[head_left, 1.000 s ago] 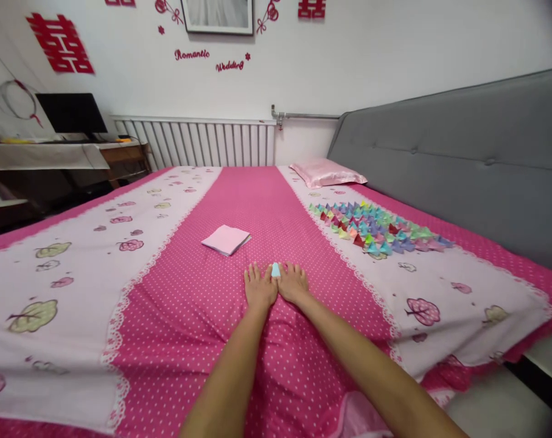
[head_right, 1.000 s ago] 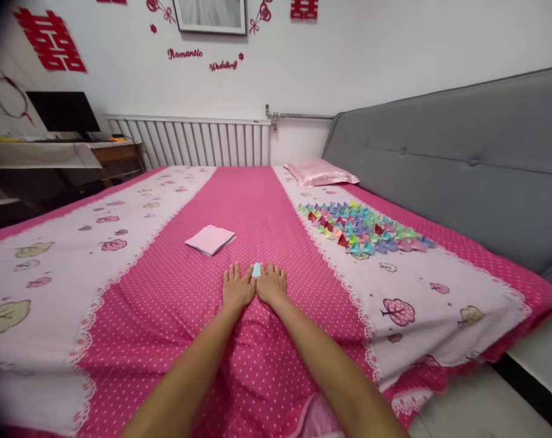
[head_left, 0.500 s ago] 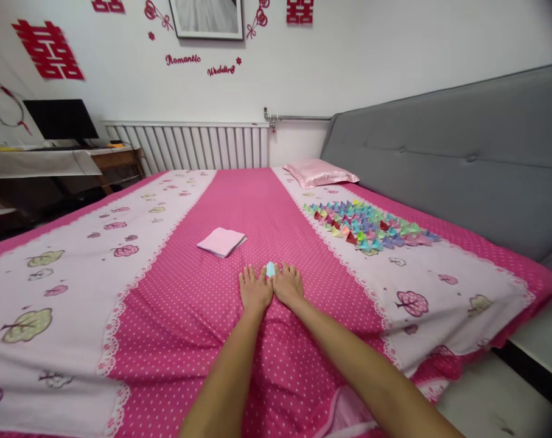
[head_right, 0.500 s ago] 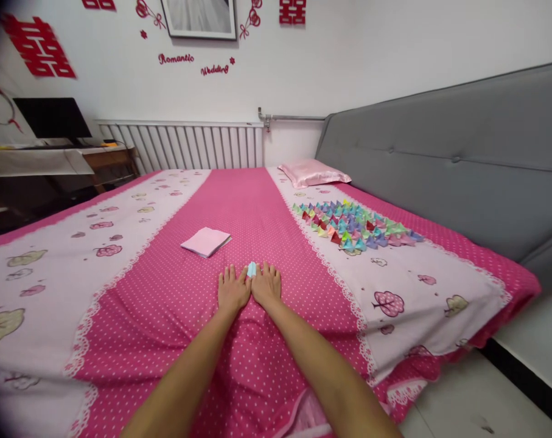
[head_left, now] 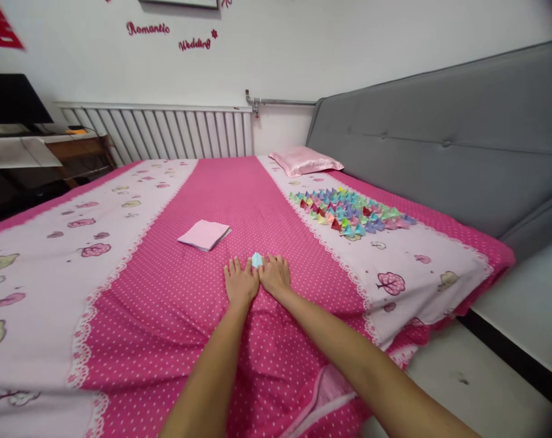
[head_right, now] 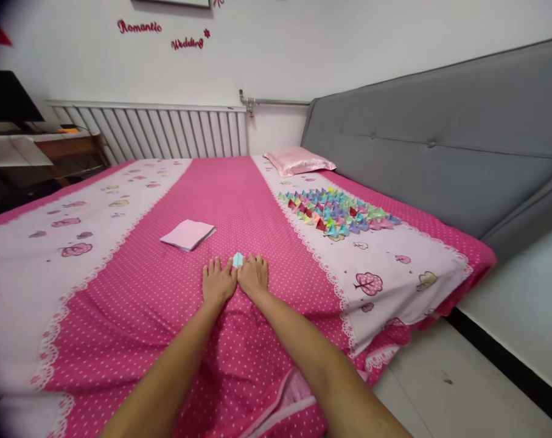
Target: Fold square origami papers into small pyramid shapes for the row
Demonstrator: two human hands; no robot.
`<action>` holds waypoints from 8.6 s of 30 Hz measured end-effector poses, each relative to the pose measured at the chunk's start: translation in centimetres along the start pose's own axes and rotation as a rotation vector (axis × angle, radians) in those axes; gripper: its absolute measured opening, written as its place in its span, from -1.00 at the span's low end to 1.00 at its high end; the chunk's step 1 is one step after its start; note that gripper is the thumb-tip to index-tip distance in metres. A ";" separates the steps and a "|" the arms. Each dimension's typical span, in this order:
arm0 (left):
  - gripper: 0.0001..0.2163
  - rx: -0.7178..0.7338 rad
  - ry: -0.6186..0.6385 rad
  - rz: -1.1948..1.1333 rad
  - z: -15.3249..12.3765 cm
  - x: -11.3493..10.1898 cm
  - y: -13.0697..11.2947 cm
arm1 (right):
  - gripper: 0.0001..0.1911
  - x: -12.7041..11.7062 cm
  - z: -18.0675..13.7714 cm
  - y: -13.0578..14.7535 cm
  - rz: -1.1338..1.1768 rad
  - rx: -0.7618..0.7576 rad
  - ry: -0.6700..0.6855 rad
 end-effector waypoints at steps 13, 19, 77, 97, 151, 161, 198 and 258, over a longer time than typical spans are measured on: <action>-0.55 0.022 -0.022 -0.009 -0.1 0.1 0.1 | -0.59 0.0 0.1 -0.6 0.139 0.050 0.003; -0.64 0.151 -0.056 -0.214 1.3 0.2 1.2 | -0.64 0.4 1.2 -2.3 0.304 0.026 0.011; -0.77 0.128 -0.143 -0.526 2.8 1.7 2.8 | -0.72 1.0 3.1 -4.6 0.543 -0.137 0.018; -0.75 0.071 -0.149 -0.425 2.1 1.5 2.6 | -0.76 1.1 3.0 -4.2 0.545 -0.047 0.045; -0.77 0.026 -0.078 -0.349 2.1 0.7 1.8 | -0.71 1.0 2.8 -3.4 0.334 -0.114 0.112; -0.81 0.008 -0.057 -0.340 2.5 1.2 1.9 | -0.71 1.1 3.0 -3.5 0.347 -0.136 0.149; -0.62 0.226 -0.099 -0.595 1.4 1.6 2.2 | -0.62 2.1 3.6 -5.6 0.707 -0.374 0.217; -0.61 0.018 0.197 -1.329 2.0 1.6 2.2 | -0.66 1.6 2.6 -4.9 1.267 -0.032 0.209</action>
Point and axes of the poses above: each hand's wrist, its own z-axis towards the middle knuckle, its own x-axis out of the palm, y = z × x, the point moved 1 cm from there along z, towards the middle knuckle, and after that the axes turned 9 degrees about z, right-handed, at the moved point
